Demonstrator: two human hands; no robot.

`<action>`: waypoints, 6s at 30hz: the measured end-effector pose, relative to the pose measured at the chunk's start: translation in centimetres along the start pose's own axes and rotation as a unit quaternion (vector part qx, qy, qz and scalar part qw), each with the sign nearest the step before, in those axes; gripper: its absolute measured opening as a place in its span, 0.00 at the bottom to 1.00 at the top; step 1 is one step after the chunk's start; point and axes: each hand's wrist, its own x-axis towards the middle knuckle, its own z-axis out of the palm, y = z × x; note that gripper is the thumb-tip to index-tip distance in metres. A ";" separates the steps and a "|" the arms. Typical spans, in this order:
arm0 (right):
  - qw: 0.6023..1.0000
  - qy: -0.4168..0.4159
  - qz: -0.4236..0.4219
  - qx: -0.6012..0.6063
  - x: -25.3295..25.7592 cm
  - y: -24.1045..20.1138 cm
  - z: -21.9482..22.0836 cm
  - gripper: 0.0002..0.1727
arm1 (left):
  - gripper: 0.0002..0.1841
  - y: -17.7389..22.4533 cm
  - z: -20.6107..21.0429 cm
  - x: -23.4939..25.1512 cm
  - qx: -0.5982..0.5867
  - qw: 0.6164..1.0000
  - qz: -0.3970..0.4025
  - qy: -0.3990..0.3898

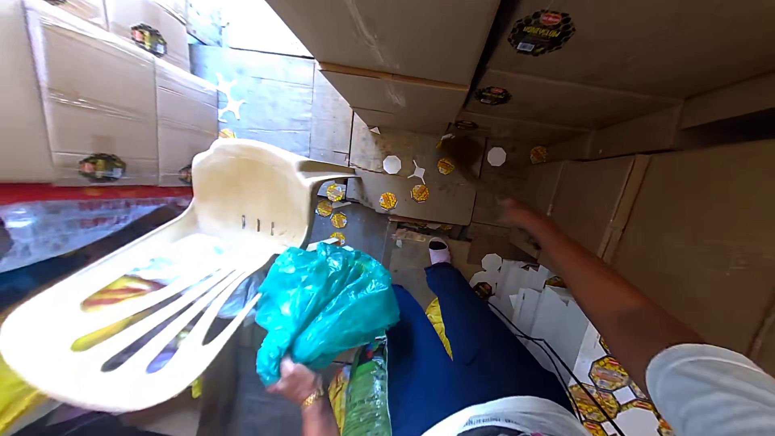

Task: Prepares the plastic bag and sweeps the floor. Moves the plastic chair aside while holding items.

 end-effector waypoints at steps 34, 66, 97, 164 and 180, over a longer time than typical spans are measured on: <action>0.986 0.037 0.003 0.164 -5.3 -5.4 18.0 0.43 | 0.22 -7.5 -7.5 5.1 -0.067 0.995 -0.060 0.042; 0.987 -0.028 -0.073 -0.142 -11.2 -0.9 21.2 0.56 | 0.22 -12.9 -16.2 7.1 -0.099 0.980 -0.107 0.136; 0.942 0.043 0.017 -0.332 -4.0 -2.1 19.0 0.45 | 0.23 -15.3 -16.3 6.7 -0.093 0.978 -0.111 0.152; 0.970 0.015 0.034 0.242 -10.2 -2.0 21.0 0.54 | 0.21 -9.3 -12.2 6.9 -0.084 0.986 -0.088 0.117; 0.925 -0.229 -0.112 -0.282 -14.4 -12.6 31.3 0.47 | 0.20 -9.6 -17.7 0.8 -0.158 0.930 -0.152 0.296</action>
